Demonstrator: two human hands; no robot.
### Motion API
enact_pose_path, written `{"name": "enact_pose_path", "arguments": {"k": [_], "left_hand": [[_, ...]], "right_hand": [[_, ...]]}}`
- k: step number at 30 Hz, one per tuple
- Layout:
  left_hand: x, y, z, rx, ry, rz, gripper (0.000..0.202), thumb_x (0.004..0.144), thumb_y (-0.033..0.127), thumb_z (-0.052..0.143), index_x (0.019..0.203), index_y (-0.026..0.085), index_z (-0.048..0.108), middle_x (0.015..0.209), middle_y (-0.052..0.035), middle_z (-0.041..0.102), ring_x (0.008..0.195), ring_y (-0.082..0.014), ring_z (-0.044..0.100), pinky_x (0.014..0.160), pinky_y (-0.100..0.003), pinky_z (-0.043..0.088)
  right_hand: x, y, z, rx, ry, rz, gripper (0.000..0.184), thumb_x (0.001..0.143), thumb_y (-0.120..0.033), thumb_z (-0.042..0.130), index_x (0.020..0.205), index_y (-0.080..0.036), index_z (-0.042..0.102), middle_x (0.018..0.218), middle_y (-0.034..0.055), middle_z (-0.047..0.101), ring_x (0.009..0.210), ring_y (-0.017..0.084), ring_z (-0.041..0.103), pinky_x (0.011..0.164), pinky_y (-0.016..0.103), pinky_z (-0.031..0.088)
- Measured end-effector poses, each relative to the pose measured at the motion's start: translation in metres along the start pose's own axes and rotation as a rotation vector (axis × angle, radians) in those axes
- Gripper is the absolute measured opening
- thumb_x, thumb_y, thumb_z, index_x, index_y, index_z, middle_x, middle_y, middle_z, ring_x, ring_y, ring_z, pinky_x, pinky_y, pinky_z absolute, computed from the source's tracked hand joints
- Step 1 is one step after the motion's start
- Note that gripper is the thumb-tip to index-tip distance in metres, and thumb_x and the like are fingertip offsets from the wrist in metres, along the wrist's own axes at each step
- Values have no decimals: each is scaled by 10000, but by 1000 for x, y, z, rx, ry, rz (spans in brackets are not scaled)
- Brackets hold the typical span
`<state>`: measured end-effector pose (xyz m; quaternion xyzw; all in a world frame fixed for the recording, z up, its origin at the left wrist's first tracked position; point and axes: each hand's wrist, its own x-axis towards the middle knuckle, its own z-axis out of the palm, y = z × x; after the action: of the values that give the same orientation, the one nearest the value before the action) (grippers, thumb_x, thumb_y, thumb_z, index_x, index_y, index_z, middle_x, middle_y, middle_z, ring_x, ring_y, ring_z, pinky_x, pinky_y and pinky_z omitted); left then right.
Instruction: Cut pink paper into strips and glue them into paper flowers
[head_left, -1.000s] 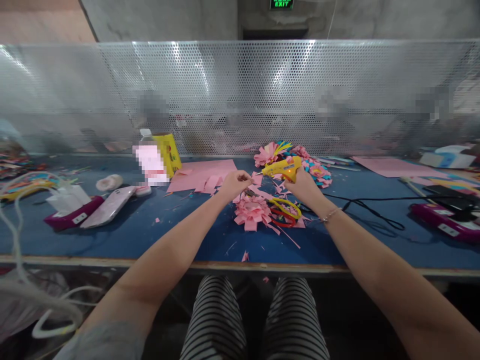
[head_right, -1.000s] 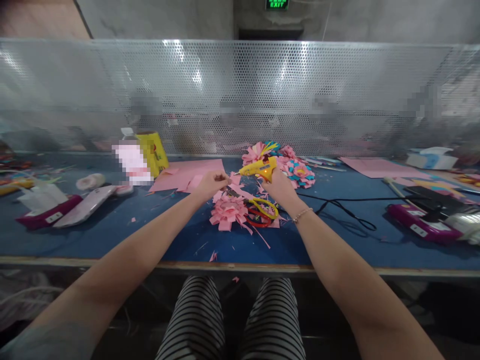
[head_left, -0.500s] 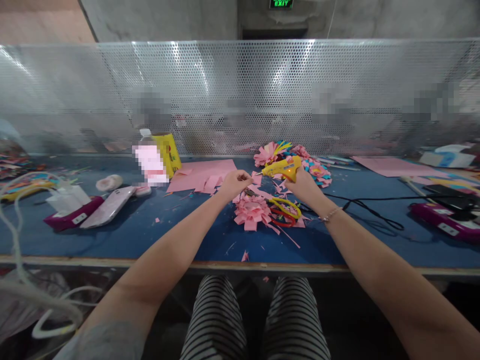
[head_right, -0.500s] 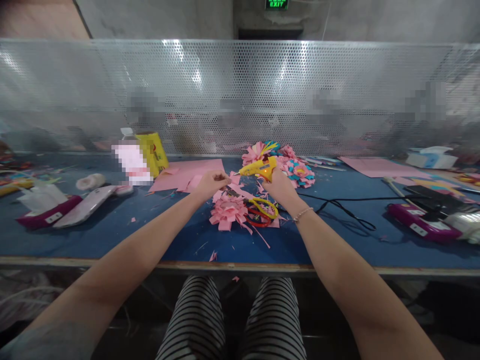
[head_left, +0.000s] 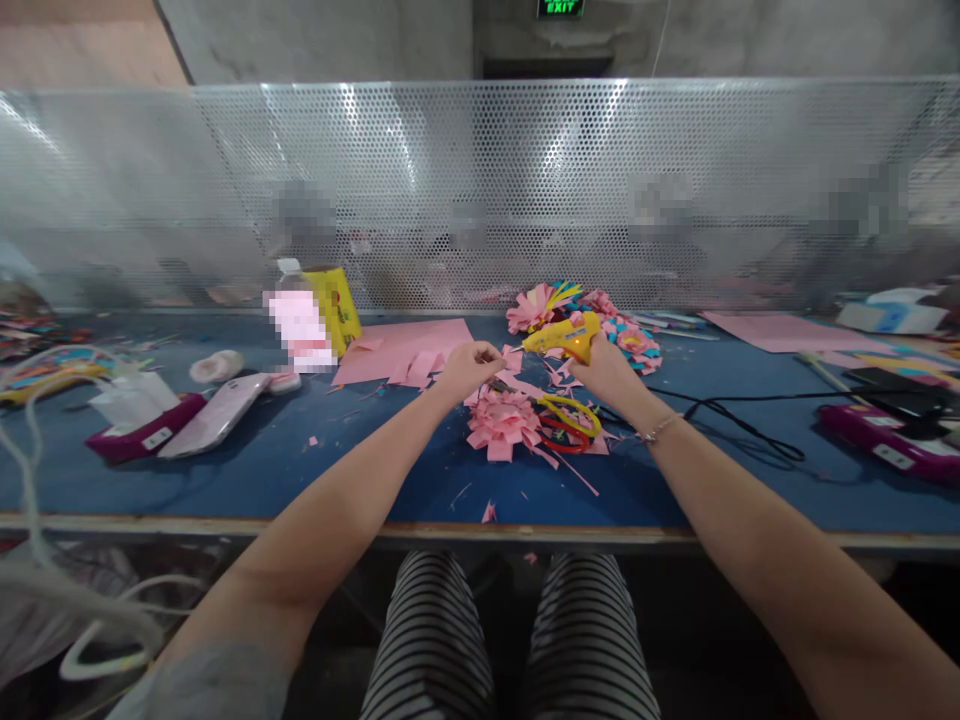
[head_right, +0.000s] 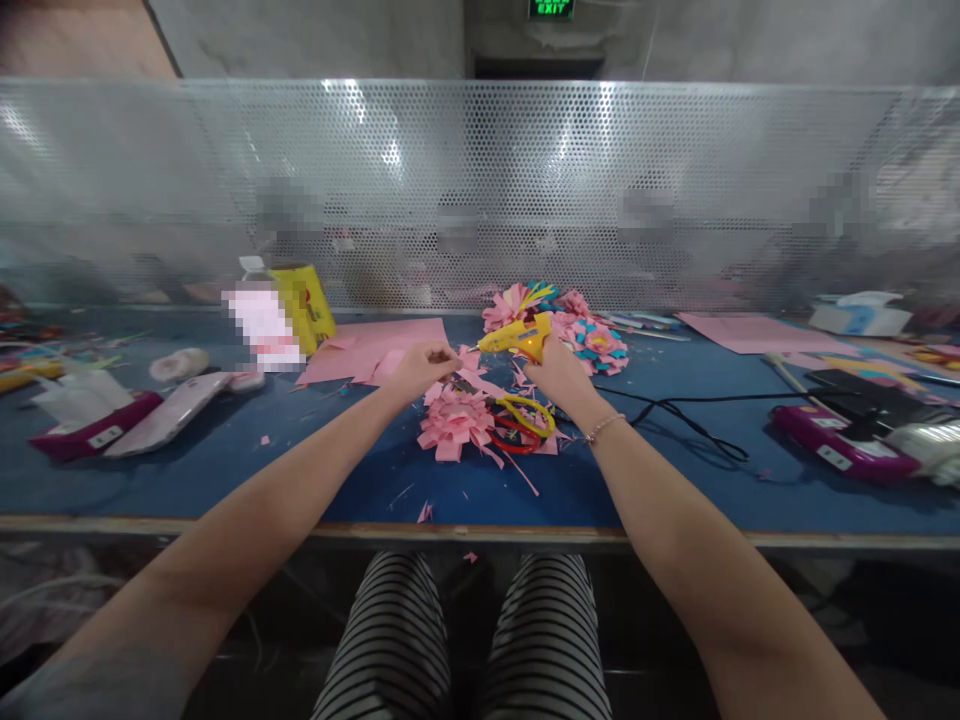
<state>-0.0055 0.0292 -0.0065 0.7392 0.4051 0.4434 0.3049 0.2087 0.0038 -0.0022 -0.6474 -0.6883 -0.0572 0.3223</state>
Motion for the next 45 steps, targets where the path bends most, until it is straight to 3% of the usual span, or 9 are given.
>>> {"name": "enact_pose_path", "arguments": {"k": [9, 20, 37, 45], "left_hand": [[0, -3, 1, 60, -48, 26, 142, 631, 278, 551, 615, 138, 535, 491, 30, 505, 456, -68, 472, 477, -197, 360], [1, -7, 4, 35, -95, 15, 157, 632, 291, 561, 615, 136, 538, 483, 31, 502, 445, -64, 459, 463, -194, 356], [3, -7, 0, -38, -47, -42, 134, 645, 258, 554, 611, 133, 520, 453, 39, 486, 413, -52, 445, 452, -181, 347], [2, -5, 1, -62, -35, -45, 131, 633, 254, 567, 612, 132, 524, 476, 36, 495, 436, -55, 471, 462, -182, 356]], "right_hand": [[1, 4, 1, 21, -13, -17, 345, 640, -225, 473, 959, -93, 479, 887, 140, 590, 782, 228, 558, 625, 287, 417], [-1, 6, 3, 2, 1, -20, 404, 646, -332, 502, 978, -103, 488, 921, 149, 589, 821, 248, 563, 652, 308, 426], [1, 11, 6, -38, -84, 24, 471, 639, -417, 548, 998, -115, 510, 935, 145, 591, 832, 243, 569, 654, 318, 427], [1, 19, 12, -81, -163, -74, 348, 628, -403, 597, 901, -187, 581, 862, 90, 596, 800, 231, 570, 665, 331, 436]]}}
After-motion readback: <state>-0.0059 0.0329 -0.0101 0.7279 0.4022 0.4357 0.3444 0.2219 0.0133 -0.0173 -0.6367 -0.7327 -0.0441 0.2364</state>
